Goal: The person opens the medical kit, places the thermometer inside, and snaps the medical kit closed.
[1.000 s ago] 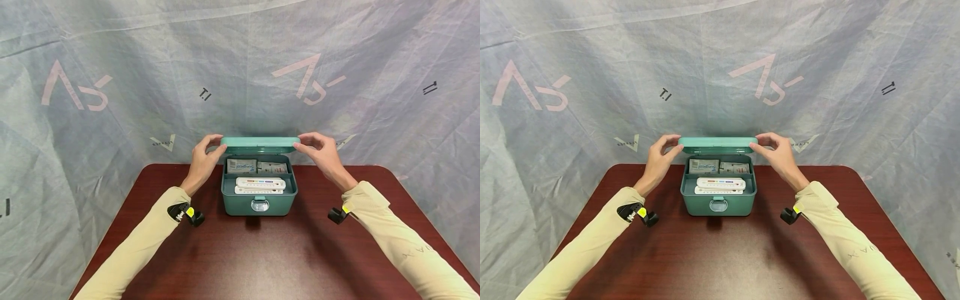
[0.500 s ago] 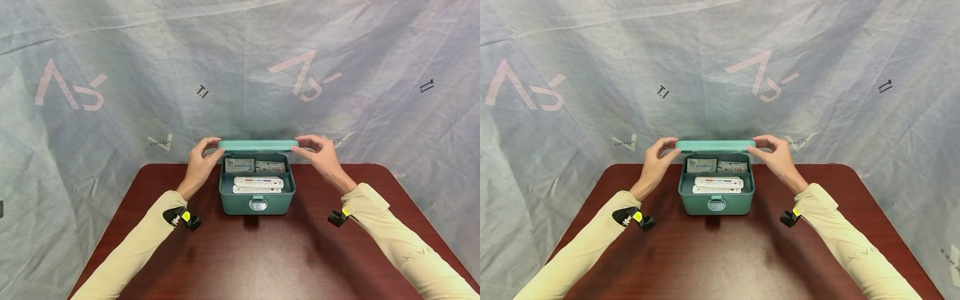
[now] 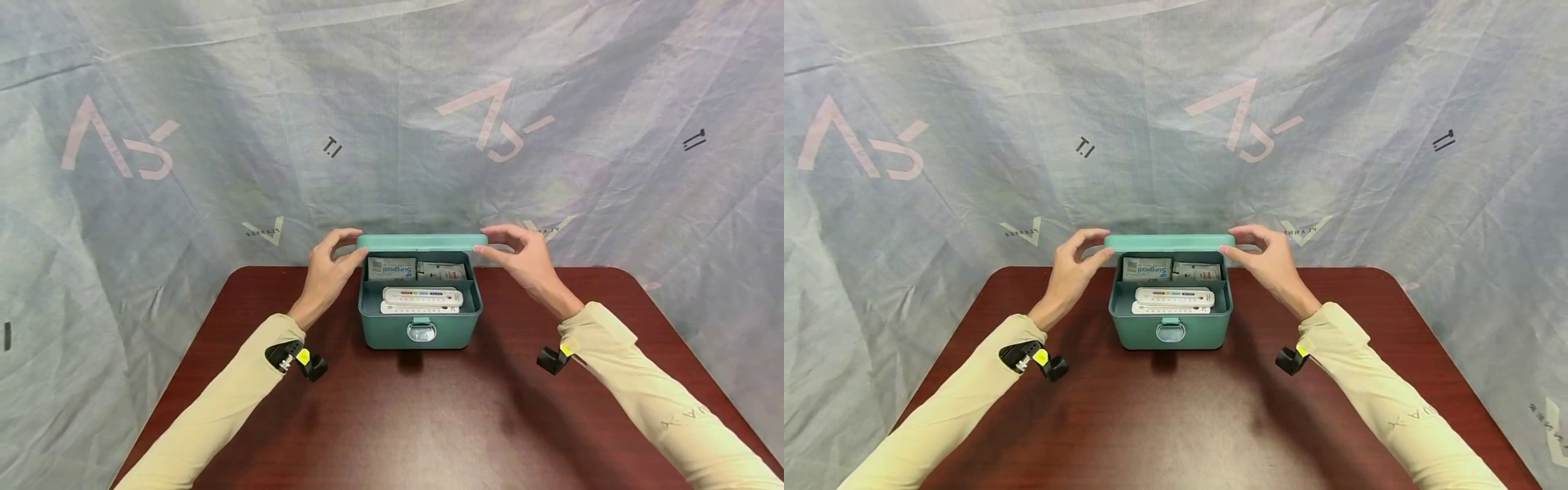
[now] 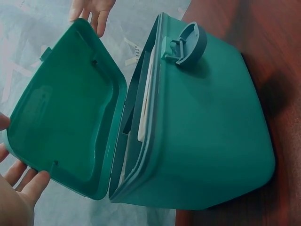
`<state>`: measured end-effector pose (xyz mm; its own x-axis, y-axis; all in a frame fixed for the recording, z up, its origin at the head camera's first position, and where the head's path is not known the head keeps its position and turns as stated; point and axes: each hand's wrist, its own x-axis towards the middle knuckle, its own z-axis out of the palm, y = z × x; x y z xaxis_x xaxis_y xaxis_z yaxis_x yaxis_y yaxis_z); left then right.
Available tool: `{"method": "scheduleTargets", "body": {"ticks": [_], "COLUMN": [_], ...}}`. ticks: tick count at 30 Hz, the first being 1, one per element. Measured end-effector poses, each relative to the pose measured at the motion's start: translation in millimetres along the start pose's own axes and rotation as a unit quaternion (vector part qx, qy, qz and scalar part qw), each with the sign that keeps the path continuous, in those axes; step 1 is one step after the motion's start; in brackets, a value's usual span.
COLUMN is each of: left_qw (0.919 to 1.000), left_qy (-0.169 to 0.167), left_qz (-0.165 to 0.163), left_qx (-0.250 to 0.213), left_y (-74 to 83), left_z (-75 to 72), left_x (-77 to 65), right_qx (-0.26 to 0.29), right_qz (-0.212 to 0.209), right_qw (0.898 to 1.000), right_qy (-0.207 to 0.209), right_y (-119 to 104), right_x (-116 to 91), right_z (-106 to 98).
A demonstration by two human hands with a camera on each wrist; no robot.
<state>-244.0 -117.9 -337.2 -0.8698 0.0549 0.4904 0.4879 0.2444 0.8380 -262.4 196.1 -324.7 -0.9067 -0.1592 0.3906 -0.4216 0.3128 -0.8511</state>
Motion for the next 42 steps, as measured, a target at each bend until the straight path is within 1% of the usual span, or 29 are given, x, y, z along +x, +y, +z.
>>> {"method": "scheduleTargets", "body": {"ticks": [6,13,15,19,22,32,37,42], "left_qw": [0.9999,0.9997,0.9997,0.9994,0.9993,0.9996,0.9997,0.9998], "left_qy": [-0.005,-0.010,-0.009,-0.007,-0.008,-0.008,-0.009,-0.011], "left_qz": [-0.007,-0.008,-0.011,-0.014,-0.011,-0.005,0.006,0.009], "left_qx": [-0.008,-0.020,-0.022,-0.032,-0.036,-0.026,-0.024,-0.016], "left_y": [-1.5,-2.7,-2.8,-3.1,-3.3,-2.9,-3.1,-3.4], "left_z": [-0.5,-0.1,0.1,0.8,0.9,0.0,0.6,0.2], "left_x": [-1.6,-2.6,-2.8,-3.4,-4.6,-10.3,-11.9,-14.3], "right_qx": [0.005,0.021,0.023,0.028,0.030,0.042,0.048,0.049], "right_qz": [0.004,0.000,-0.001,-0.004,-0.006,-0.007,-0.002,-0.002], "right_qw": [1.000,1.000,1.000,1.000,0.999,0.999,0.999,0.999], "right_qy": [-0.008,-0.009,-0.007,-0.009,-0.012,-0.020,-0.022,-0.023], "right_y": [6.2,30.7,34.0,35.4,35.3,33.5,33.4,36.2], "right_x": [0.8,5.6,5.6,4.0,3.0,-1.4,-4.0,-4.7], "right_z": [-1.0,-3.2,-3.3,-3.2,-2.9,-1.6,-1.9,-1.7]}}
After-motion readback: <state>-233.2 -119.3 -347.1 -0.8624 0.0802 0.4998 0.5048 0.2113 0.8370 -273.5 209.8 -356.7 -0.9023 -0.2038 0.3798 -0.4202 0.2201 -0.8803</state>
